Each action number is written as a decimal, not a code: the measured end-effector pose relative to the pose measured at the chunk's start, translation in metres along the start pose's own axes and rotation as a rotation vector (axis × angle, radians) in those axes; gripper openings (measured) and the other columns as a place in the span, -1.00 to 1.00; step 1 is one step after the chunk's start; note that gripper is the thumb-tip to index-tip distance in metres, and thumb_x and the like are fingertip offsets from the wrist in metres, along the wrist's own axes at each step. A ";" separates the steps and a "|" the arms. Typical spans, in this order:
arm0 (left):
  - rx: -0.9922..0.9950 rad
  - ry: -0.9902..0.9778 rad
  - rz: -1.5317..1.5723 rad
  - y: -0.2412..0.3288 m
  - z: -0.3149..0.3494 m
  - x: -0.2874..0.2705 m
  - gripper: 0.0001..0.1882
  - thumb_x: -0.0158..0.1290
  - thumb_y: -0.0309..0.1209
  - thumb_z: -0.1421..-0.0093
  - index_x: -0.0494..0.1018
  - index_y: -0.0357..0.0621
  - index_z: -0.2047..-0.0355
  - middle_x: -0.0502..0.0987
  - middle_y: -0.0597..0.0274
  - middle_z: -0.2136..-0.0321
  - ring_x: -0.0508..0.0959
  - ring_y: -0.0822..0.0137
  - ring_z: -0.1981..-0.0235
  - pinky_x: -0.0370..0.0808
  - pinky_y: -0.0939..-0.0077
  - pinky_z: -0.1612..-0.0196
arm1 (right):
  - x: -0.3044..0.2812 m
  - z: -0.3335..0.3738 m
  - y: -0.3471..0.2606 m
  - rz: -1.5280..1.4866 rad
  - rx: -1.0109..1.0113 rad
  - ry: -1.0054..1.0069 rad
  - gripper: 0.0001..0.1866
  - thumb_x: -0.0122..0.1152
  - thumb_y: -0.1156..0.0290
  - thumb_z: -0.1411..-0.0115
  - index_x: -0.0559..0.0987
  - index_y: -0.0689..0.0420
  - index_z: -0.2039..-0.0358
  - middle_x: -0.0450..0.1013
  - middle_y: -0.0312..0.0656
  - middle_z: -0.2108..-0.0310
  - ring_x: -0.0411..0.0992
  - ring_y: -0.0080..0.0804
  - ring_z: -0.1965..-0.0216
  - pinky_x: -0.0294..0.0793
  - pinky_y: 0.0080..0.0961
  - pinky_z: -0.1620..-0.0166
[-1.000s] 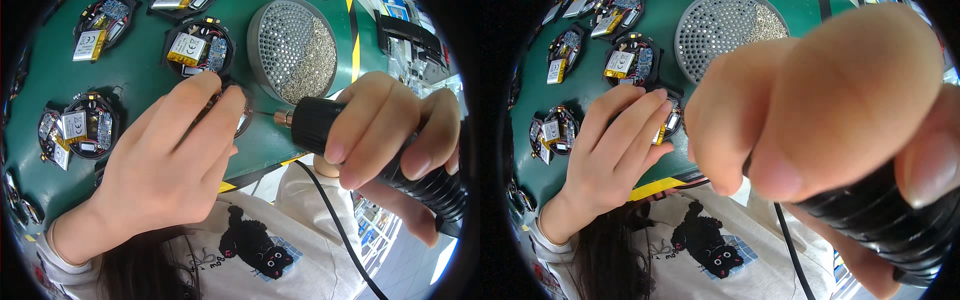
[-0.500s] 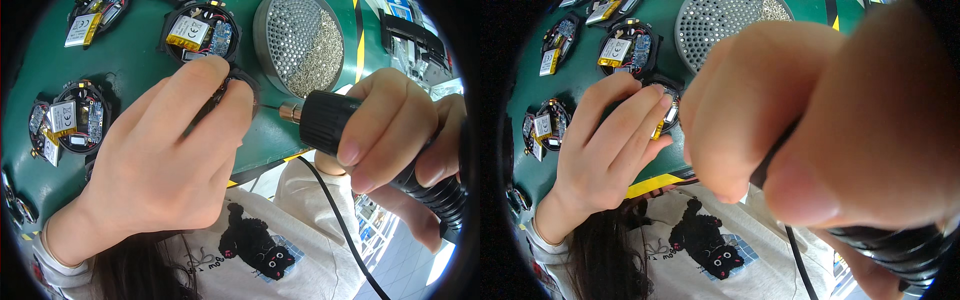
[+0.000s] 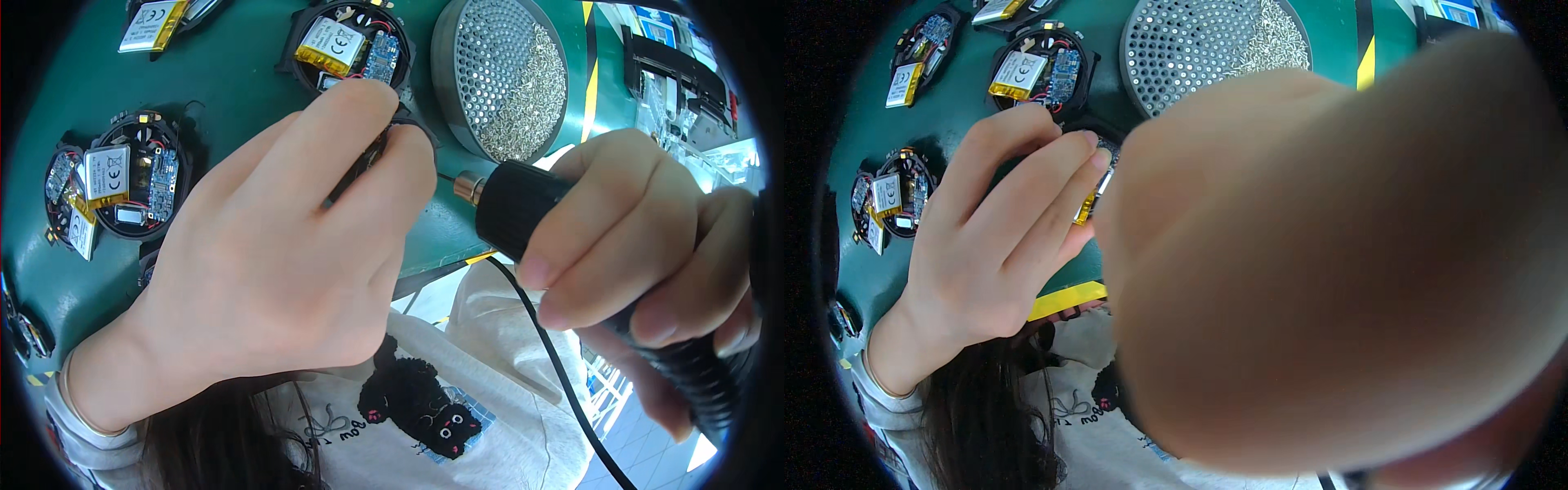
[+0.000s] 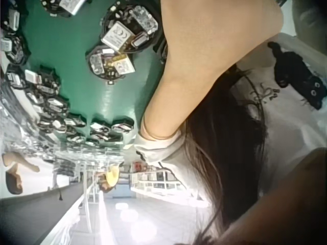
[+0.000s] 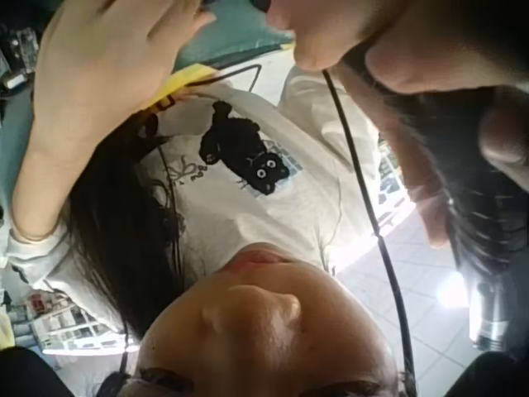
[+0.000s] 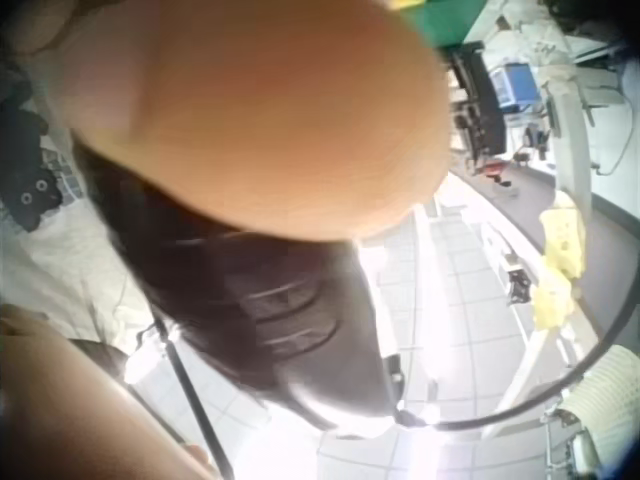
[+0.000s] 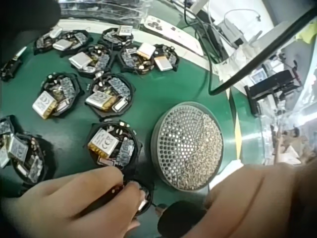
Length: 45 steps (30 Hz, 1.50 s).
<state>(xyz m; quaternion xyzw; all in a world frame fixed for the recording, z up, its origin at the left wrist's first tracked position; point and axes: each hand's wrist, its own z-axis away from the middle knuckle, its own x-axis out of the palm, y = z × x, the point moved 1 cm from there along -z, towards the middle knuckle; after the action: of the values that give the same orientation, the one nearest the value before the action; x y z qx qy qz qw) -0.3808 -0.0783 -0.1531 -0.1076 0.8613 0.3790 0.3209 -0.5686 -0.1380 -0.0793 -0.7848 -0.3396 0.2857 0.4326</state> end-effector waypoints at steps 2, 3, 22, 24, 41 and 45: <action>0.053 0.031 -0.051 -0.002 0.002 0.002 -0.42 0.08 -0.55 0.54 0.47 -0.55 0.34 0.46 -0.07 0.27 0.46 -0.02 0.31 0.52 0.31 0.26 | 0.004 -0.002 -0.004 -0.001 -0.007 -0.011 -0.40 0.30 -0.12 0.00 0.39 0.19 0.27 0.36 -0.22 0.32 0.45 -0.49 0.62 0.48 -0.53 0.55; 0.115 0.061 -0.083 -0.002 0.001 0.006 -0.42 0.07 -0.55 0.55 0.47 -0.55 0.34 0.47 -0.06 0.27 0.47 -0.01 0.31 0.52 0.33 0.26 | 0.004 -0.001 -0.006 0.010 -0.001 -0.009 -0.40 0.30 -0.12 0.00 0.39 0.19 0.27 0.36 -0.22 0.32 0.45 -0.49 0.62 0.48 -0.53 0.55; -0.026 -0.099 -0.004 -0.001 -0.004 -0.006 -0.56 0.24 -0.64 0.22 0.49 -0.30 0.23 0.39 -0.09 0.09 0.44 -0.04 0.13 0.48 0.23 0.16 | -0.059 0.019 -0.005 0.029 -0.043 0.050 0.04 0.11 -0.58 0.26 0.42 0.12 0.03 0.38 -0.23 0.25 0.38 -0.40 0.36 0.28 -0.43 0.29; -0.043 -0.118 0.000 0.000 -0.005 -0.009 -0.58 0.25 -0.61 0.20 0.48 -0.29 0.23 0.38 -0.10 0.07 0.44 -0.04 0.12 0.49 0.24 0.15 | -0.067 0.012 -0.005 0.101 0.178 -0.236 0.06 0.09 -0.58 0.24 0.39 0.09 -0.03 0.35 -0.20 0.13 0.38 -0.36 0.34 0.28 -0.40 0.29; -0.136 -0.156 0.043 0.003 -0.008 -0.005 -0.51 0.23 -0.66 0.21 0.48 -0.24 0.17 0.31 -0.06 -0.06 0.42 0.09 0.09 0.45 0.30 0.10 | -0.050 0.020 -0.017 -0.097 0.041 0.103 -0.27 0.31 -0.29 0.15 0.42 0.15 0.30 0.40 -0.22 0.51 0.42 -0.39 0.53 0.40 -0.55 0.40; -0.191 -0.069 0.106 0.000 -0.009 -0.003 -0.55 0.26 -0.65 0.24 0.47 -0.29 0.24 0.29 -0.05 -0.06 0.43 0.11 0.10 0.47 0.36 0.13 | -0.013 0.007 -0.003 -0.125 -0.067 0.153 -0.37 0.33 -0.10 0.02 0.37 0.20 0.24 0.35 -0.19 0.45 0.40 -0.44 0.62 0.43 -0.50 0.50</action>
<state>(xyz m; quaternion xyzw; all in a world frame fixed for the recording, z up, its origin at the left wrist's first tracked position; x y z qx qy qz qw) -0.3827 -0.0847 -0.1463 -0.0788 0.8143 0.4790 0.3180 -0.5829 -0.1438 -0.0776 -0.7958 -0.3632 0.1858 0.4475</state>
